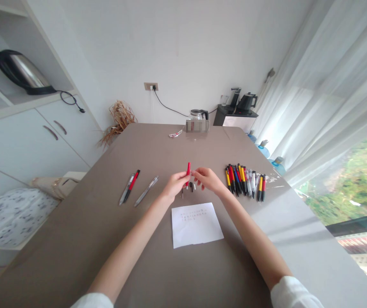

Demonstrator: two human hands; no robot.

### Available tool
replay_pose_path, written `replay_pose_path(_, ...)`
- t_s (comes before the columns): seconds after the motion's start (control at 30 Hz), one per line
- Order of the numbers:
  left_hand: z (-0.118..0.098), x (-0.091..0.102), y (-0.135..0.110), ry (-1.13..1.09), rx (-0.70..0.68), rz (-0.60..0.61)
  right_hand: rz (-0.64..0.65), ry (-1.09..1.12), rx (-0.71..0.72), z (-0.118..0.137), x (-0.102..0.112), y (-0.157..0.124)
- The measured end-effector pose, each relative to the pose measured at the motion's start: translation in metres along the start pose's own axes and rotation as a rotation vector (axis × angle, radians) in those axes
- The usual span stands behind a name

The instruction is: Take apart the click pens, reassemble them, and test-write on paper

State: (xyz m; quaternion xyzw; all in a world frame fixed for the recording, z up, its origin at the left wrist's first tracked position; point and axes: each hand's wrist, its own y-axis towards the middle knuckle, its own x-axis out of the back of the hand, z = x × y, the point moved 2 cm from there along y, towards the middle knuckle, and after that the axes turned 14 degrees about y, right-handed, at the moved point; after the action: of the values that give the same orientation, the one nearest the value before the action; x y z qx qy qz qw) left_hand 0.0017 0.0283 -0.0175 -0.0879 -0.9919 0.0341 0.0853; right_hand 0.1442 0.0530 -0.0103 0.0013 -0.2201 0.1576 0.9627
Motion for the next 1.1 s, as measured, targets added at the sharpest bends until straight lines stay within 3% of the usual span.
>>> replay_pose_path(0.13, -0.004, -0.01, -0.002, 0.117, -0.186, -0.037, -0.002, 0.039, -0.002, 0.007, -0.005, -0.004)
replay_pose_path(0.23, -0.005, -0.012, -0.002, 0.156, -0.236, -0.058, 0.004, 0.015, 0.004, 0.009, -0.005, -0.006)
replay_pose_path(0.33, -0.005, -0.009, -0.001, 0.16, -0.198, -0.035, -0.027, -0.087, 0.001, 0.01, 0.002, -0.007)
replay_pose_path(0.43, -0.006, 0.0, 0.0, 0.168, -0.121, -0.092, -0.089, -0.346, -0.028, 0.006, 0.014, -0.006)
replay_pose_path(0.57, -0.012, 0.019, 0.002, 0.191, -0.078, -0.146, -0.018, -0.61, -0.149, -0.007, 0.023, -0.001)
replay_pose_path(0.77, -0.019, 0.04, 0.002, 0.157, -0.05, -0.215, 0.004, -0.698, -0.238, -0.027, 0.023, 0.006)
replay_pose_path(1.1, -0.019, 0.042, 0.002, 0.095, -0.019, -0.234, 0.014, -0.762, -0.254, -0.034, 0.018, 0.009)
